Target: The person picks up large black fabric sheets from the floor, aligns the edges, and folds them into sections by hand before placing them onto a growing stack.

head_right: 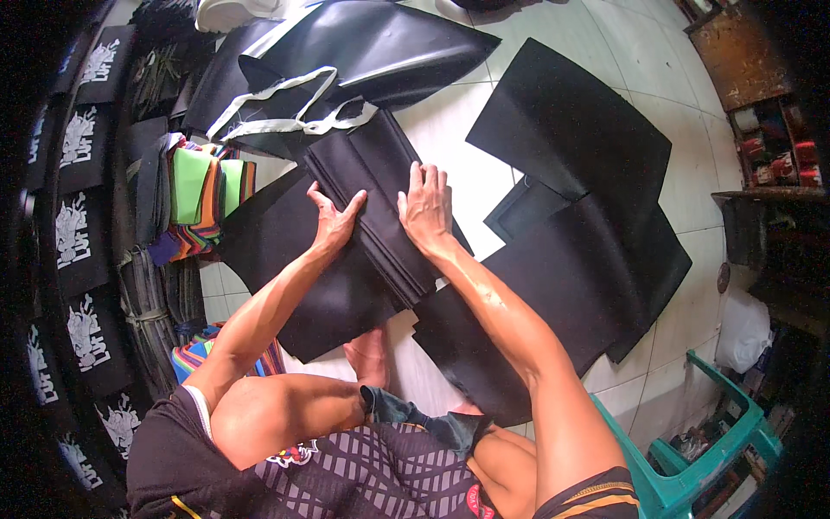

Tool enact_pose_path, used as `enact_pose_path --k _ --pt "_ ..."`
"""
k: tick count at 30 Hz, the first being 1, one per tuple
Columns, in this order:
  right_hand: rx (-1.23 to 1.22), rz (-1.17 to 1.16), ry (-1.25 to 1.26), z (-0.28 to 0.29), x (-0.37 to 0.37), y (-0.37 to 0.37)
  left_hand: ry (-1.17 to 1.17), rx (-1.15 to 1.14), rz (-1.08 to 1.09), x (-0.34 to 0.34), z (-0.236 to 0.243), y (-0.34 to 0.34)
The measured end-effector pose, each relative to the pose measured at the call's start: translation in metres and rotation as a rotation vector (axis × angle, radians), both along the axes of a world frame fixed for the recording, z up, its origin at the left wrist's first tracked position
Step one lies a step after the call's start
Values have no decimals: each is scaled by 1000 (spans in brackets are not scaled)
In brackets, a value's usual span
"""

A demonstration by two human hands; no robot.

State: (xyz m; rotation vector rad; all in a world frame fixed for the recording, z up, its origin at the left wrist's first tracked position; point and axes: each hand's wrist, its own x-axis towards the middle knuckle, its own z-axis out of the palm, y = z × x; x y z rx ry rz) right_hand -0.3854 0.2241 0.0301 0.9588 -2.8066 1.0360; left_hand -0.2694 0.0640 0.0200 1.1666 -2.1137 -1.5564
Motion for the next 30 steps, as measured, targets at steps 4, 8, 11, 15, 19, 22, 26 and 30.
enact_pose_path --k 4,8,11,15,19,22,26,30 --pt "113 106 108 -1 1 5 -16 14 7 2 9 2" --pt "34 145 191 -9 5 2 -42 10 5 -2 9 4" --pt "-367 312 -135 5 24 -12 1 70 57 3 12 3" --pt "-327 303 -423 15 30 -20 -73 148 2 5 24 1" --pt "-238 14 -290 5 4 -9 -32 185 -1 -1 20 3" --pt "34 1 -66 -2 -10 5 -11 98 -18 2 8 -3" --pt "86 102 144 3 0 10 -10 133 -22 5 3 -7" --pt "37 195 77 -2 4 8 -26 83 -10 4 5 -3"
